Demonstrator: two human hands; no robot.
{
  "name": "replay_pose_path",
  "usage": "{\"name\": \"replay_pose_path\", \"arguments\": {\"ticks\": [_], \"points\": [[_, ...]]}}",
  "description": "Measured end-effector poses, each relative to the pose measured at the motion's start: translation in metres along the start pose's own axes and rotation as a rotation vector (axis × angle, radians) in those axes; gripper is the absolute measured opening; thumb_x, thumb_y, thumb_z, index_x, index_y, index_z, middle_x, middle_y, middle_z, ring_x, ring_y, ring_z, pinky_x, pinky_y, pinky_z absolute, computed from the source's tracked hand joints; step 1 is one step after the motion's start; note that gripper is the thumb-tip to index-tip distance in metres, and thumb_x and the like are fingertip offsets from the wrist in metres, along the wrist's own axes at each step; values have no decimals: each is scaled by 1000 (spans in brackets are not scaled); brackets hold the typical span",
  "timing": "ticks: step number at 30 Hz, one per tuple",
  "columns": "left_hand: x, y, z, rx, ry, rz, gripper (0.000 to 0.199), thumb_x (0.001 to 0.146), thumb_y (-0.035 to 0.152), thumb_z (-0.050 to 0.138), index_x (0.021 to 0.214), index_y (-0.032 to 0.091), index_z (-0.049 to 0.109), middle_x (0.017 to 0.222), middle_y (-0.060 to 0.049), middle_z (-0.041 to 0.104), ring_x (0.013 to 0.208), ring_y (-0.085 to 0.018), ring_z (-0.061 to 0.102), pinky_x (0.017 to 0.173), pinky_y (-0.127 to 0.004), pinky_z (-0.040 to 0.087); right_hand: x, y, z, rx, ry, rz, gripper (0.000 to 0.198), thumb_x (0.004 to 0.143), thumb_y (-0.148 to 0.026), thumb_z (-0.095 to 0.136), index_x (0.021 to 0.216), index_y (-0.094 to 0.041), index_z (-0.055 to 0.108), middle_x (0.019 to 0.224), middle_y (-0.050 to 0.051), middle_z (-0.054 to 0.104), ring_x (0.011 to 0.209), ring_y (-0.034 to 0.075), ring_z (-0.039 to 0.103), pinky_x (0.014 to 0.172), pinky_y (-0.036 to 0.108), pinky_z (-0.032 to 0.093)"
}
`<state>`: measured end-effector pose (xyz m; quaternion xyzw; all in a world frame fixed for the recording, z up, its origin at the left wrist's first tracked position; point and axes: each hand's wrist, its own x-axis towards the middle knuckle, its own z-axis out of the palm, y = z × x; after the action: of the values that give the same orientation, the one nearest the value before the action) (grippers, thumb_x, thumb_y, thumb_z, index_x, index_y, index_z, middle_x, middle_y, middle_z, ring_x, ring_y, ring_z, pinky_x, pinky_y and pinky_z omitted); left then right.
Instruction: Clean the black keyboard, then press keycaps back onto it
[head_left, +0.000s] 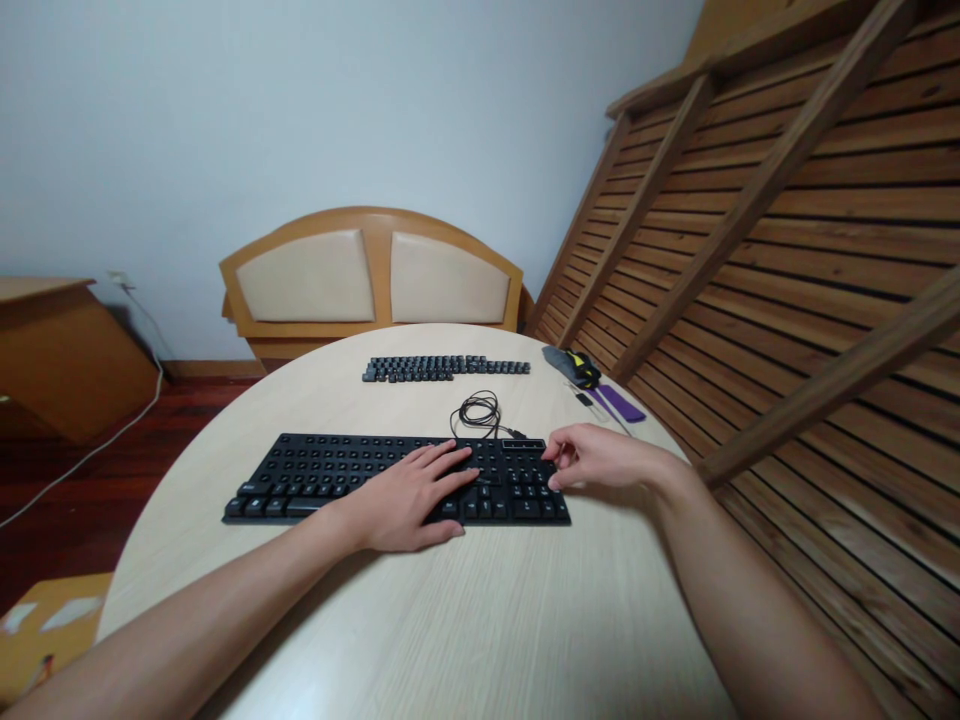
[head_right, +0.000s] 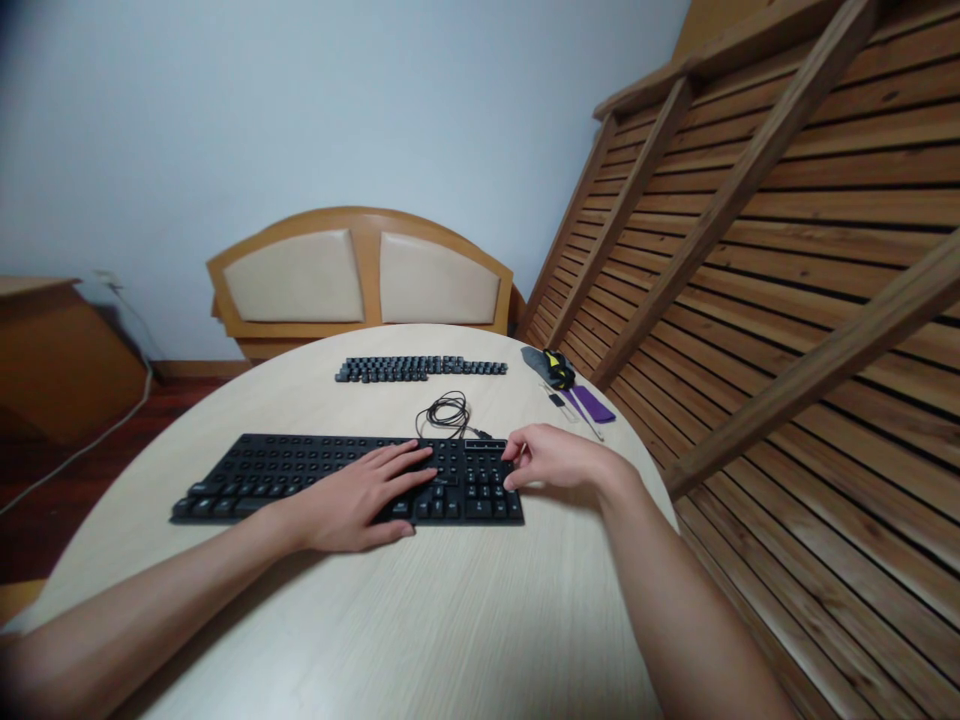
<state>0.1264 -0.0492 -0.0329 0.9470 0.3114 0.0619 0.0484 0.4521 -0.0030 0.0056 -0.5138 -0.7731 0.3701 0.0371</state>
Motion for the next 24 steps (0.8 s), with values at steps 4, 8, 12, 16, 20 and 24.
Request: {"name": "replay_pose_path", "arguments": {"ticks": [4,8,12,16,20,24], "points": [[0,0,0,11,-4,-2,70,94,57,54,152,21,38,163,-12,25,150,-33,22,121,-50,23,-1,-4,-1,4,1,-16,32,64,-38,82,86,-18,71,76,4,68,69,19,59,59,28,41],[0,0,0,15,-6,3,70,94,56,53,152,21,37,163,-12,25,150,-33,22,121,-51,24,-6,-11,-4,35,-53,-21,33,70,-44,76,88,-16,73,72,3,67,65,17,56,57,27,38],[0,0,1,19,-5,1,70,94,55,54,152,21,37,163,-12,26,150,-33,22,121,-50,24,-9,-11,-5,39,-81,-27,36,75,-44,72,95,-14,72,75,4,68,66,16,56,59,27,39],[0,-1,2,13,9,2,69,94,55,55,152,22,37,163,-11,26,150,-33,22,121,-50,24,-7,-7,-4,39,-44,-17,33,71,-38,76,94,-15,71,82,6,69,71,18,59,62,28,42],[0,-1,3,11,15,7,69,93,54,56,152,22,37,163,-11,27,150,-33,22,121,-50,24,-5,-8,-2,7,-32,-20,29,72,-37,74,91,-16,72,83,6,71,71,19,60,63,28,43],[0,-1,2,16,14,10,69,94,55,55,152,22,37,163,-11,27,150,-33,22,121,-50,24,-6,-11,-2,-75,3,-11,22,71,-35,73,83,-17,76,79,3,72,72,20,61,64,29,42]]}}
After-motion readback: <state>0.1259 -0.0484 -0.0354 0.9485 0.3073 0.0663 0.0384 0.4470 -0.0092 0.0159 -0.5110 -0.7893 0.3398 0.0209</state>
